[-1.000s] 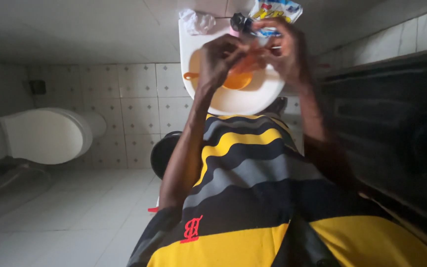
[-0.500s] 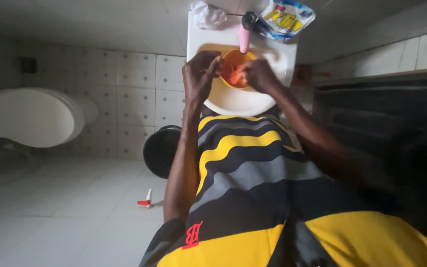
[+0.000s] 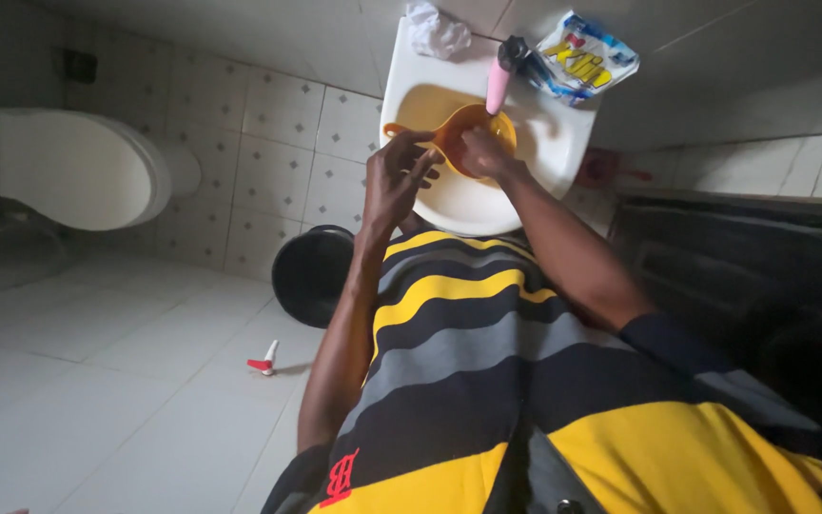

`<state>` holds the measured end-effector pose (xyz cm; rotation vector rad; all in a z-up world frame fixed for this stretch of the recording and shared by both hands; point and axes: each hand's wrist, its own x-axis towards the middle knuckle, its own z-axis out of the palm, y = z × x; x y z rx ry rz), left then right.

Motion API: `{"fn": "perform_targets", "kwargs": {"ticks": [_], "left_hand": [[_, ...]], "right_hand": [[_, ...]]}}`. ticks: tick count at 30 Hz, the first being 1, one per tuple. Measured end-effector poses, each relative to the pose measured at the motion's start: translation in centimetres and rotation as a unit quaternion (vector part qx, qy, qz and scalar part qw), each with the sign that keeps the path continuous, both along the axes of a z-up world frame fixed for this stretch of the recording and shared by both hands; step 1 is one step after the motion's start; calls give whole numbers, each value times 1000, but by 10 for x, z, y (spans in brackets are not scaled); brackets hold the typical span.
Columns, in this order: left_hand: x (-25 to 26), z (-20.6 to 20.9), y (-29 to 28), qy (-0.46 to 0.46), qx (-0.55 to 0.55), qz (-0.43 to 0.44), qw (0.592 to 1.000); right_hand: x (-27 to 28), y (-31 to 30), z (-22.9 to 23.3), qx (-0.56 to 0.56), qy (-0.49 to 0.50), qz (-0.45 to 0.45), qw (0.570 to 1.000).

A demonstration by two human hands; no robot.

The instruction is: Hand-washing clothes or cloths in a sink.

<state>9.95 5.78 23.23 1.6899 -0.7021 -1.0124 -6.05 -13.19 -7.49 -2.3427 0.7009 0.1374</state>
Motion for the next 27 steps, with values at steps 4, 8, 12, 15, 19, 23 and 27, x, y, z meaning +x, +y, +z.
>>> {"fn": "perform_targets", "kwargs": {"ticks": [4, 8, 12, 15, 19, 23, 27], "left_hand": [[2, -4, -5, -8, -23, -7, 1000], [6, -12, -13, 19, 12, 11, 1000], [11, -33, -24, 20, -4, -2, 1000], [15, -51, -39, -6, 15, -43, 999], [22, -73, -67, -8, 23, -97, 995], [20, -72, -71, -42, 89, -83, 992], [19, -88, -66, -6, 104, -38, 994]], "right_hand": [[-2, 17, 89, 46, 36, -18, 998], [4, 35, 237, 8, 40, -60, 997], [-4, 30, 362, 86, -45, -62, 993], [-17, 17, 439, -5, -28, -11, 1000], [-35, -1, 520, 28, -72, 1, 997], [-38, -14, 567, 98, -85, 68, 989], [-77, -37, 542, 159, -206, 112, 959]]}}
